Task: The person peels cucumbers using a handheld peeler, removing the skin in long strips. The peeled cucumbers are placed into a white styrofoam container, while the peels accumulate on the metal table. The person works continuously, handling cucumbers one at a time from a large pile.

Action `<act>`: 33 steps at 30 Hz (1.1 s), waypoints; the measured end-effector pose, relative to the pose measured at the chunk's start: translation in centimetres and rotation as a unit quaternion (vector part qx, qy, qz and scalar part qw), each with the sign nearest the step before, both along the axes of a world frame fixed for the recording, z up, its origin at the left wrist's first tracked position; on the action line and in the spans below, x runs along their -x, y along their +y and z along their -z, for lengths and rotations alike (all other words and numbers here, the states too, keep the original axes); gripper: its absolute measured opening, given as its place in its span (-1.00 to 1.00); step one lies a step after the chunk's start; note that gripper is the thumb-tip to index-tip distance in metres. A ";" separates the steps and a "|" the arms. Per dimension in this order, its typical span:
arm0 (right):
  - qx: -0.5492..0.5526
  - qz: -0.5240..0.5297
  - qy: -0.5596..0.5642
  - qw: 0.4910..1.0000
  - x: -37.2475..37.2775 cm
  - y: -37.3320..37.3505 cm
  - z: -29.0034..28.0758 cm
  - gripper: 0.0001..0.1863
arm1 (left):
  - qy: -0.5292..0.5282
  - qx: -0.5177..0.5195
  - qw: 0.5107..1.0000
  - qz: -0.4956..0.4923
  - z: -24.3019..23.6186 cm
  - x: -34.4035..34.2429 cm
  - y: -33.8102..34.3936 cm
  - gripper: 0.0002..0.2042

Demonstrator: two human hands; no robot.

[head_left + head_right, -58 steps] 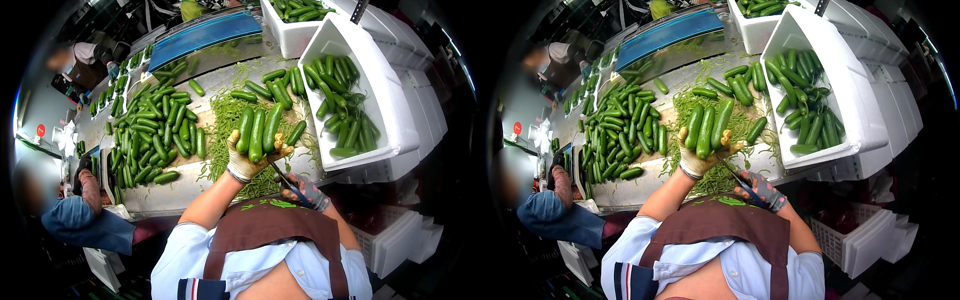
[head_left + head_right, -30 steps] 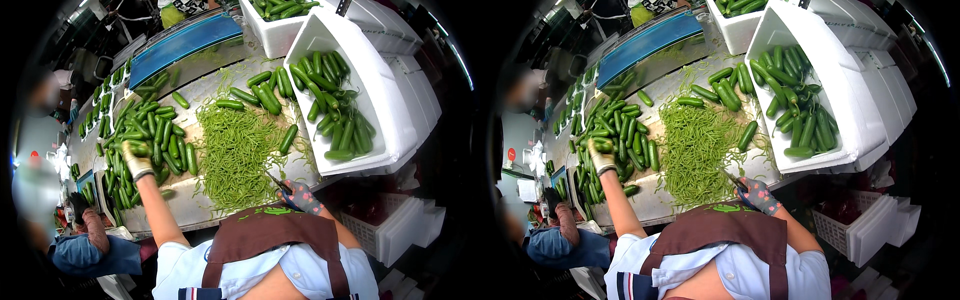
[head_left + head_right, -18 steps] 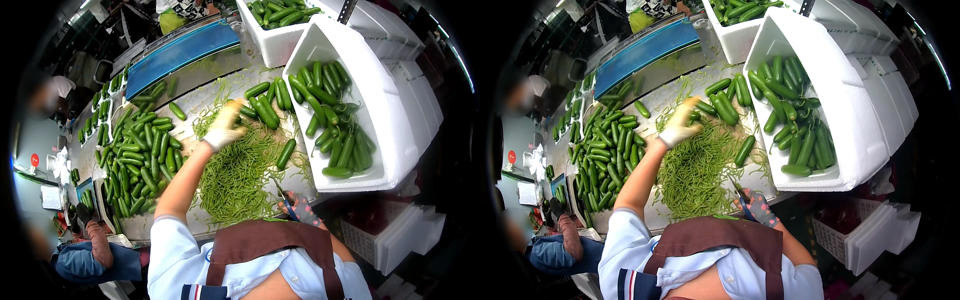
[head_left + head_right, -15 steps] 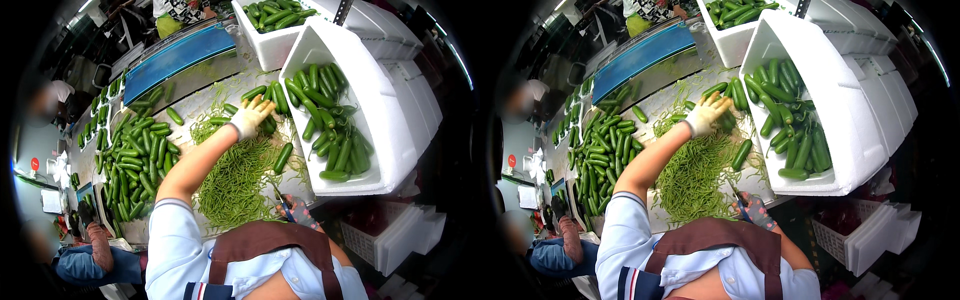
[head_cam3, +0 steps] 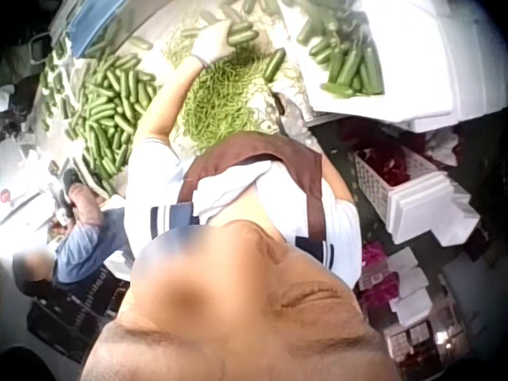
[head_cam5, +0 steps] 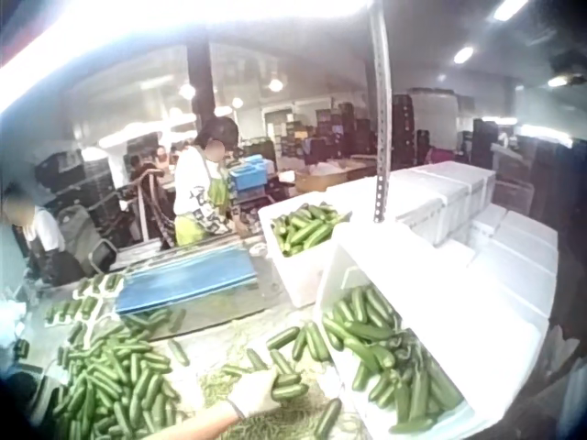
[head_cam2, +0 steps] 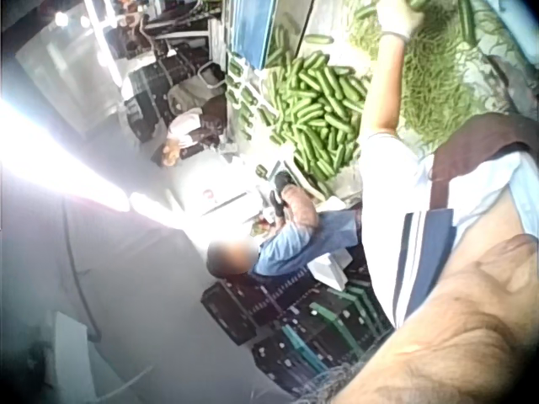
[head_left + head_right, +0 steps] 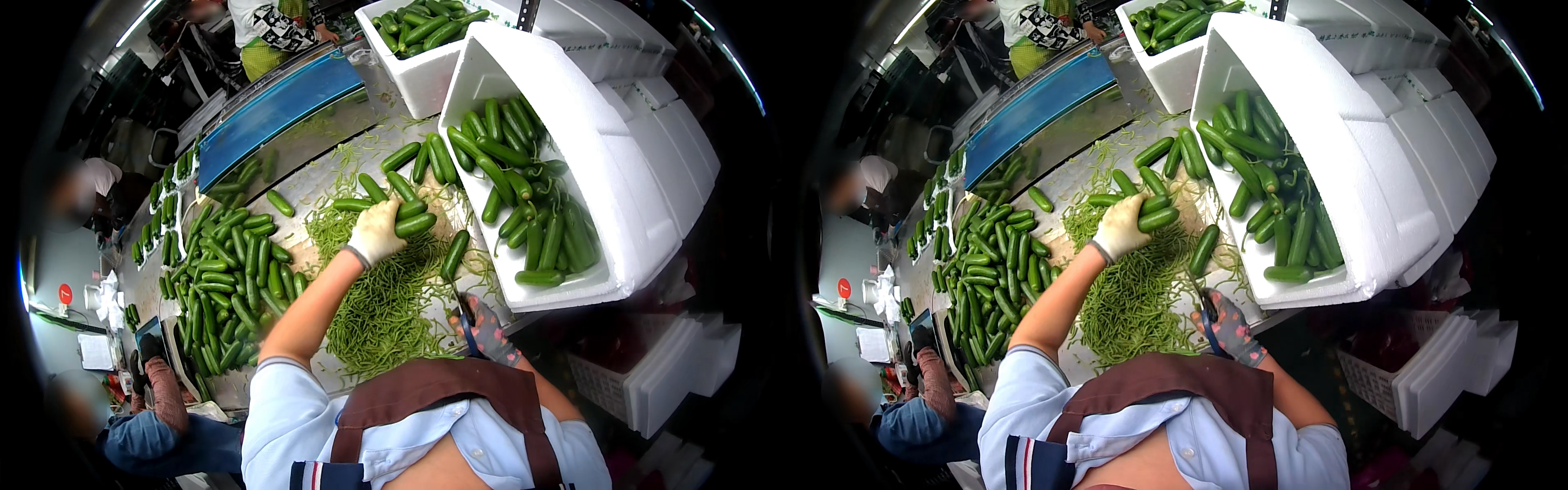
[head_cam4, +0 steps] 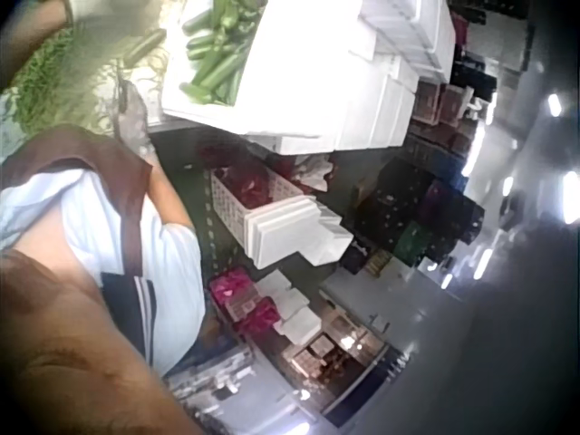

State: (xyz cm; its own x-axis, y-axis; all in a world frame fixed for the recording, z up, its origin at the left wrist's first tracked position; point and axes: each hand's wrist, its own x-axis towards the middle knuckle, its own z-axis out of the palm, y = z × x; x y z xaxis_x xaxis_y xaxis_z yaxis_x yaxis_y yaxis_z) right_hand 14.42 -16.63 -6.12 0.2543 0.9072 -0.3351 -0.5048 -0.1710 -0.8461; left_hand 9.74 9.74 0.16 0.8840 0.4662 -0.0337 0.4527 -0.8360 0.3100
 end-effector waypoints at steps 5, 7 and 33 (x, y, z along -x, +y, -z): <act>-0.087 0.029 0.635 0.767 -1.4 -0.1 4.7 -0.68 | -0.075 0.043 0.996 -0.012 -1.2 3.9 -4.2 -0.48; -0.105 -0.003 0.587 0.802 -1.6 -0.1 4.3 -0.67 | -0.083 0.030 0.996 0.008 -1.2 4.7 -5.5 -0.48; 0.018 0.074 0.533 0.843 -3.0 -4.0 10.9 -0.68 | -0.330 0.814 0.462 -0.125 -1.6 14.9 -5.6 -0.45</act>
